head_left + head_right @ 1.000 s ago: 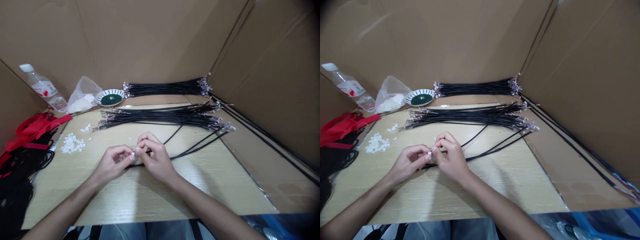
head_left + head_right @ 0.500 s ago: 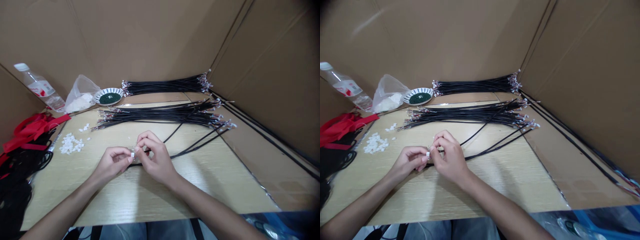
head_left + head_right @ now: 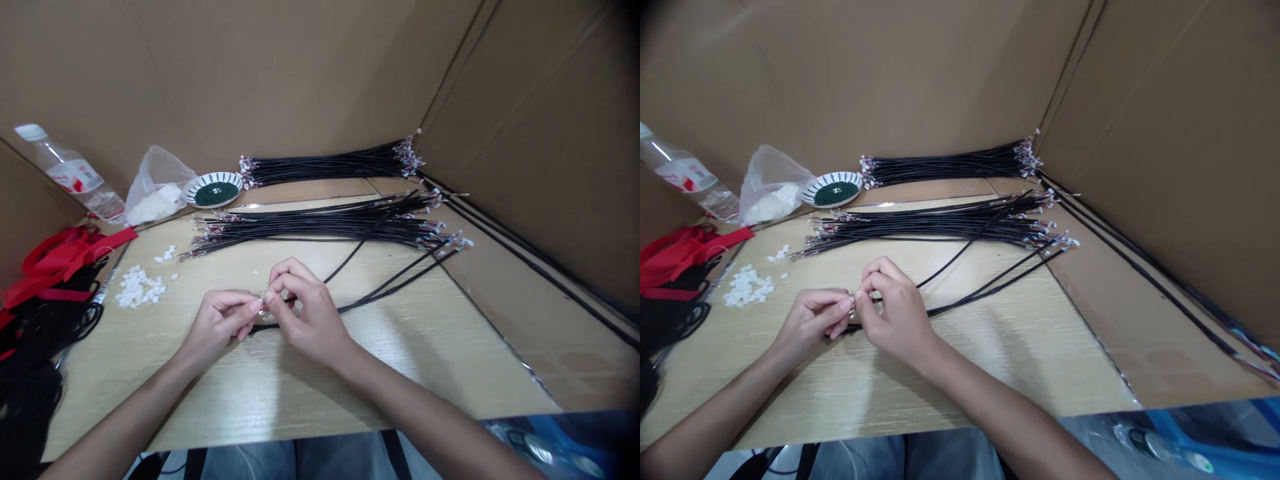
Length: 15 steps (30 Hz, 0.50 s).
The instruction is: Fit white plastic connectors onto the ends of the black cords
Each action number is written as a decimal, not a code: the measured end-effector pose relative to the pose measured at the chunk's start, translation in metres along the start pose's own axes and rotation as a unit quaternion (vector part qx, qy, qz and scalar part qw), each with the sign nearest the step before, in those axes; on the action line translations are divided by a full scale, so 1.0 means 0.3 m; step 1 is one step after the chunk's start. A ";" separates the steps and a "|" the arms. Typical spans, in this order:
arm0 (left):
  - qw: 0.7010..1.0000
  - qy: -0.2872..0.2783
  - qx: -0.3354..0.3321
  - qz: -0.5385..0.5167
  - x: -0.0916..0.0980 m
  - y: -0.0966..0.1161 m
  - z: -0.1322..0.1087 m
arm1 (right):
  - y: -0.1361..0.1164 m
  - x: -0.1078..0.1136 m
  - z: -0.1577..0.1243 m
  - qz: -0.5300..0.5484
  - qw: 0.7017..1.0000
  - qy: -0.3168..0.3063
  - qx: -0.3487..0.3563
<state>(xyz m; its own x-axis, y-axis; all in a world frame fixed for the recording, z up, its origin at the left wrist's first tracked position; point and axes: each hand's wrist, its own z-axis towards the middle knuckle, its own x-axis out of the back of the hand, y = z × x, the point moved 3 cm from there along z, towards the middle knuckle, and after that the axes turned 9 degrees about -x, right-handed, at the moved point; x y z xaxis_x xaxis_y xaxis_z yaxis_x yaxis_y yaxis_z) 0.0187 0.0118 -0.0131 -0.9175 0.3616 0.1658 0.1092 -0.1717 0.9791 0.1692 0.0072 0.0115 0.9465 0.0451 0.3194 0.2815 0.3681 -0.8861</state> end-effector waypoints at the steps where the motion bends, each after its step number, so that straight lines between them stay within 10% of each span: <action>1: 1.000 0.002 0.001 -0.006 0.001 -0.006 0.001 | -0.001 0.001 0.000 0.002 1.000 0.001 -0.001; 15: 0.998 0.019 -0.009 -0.053 -0.006 -0.039 0.003 | -0.005 0.002 -0.002 0.010 1.000 0.018 0.000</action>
<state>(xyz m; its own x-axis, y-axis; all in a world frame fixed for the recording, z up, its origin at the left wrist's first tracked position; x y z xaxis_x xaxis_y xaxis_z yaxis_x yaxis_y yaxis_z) 0.0194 0.0140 -0.0248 -0.9376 0.3432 0.0562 0.0037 -0.1518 0.9884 0.1695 0.0061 0.0127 0.9569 0.0191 0.2897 0.2627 0.3676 -0.8921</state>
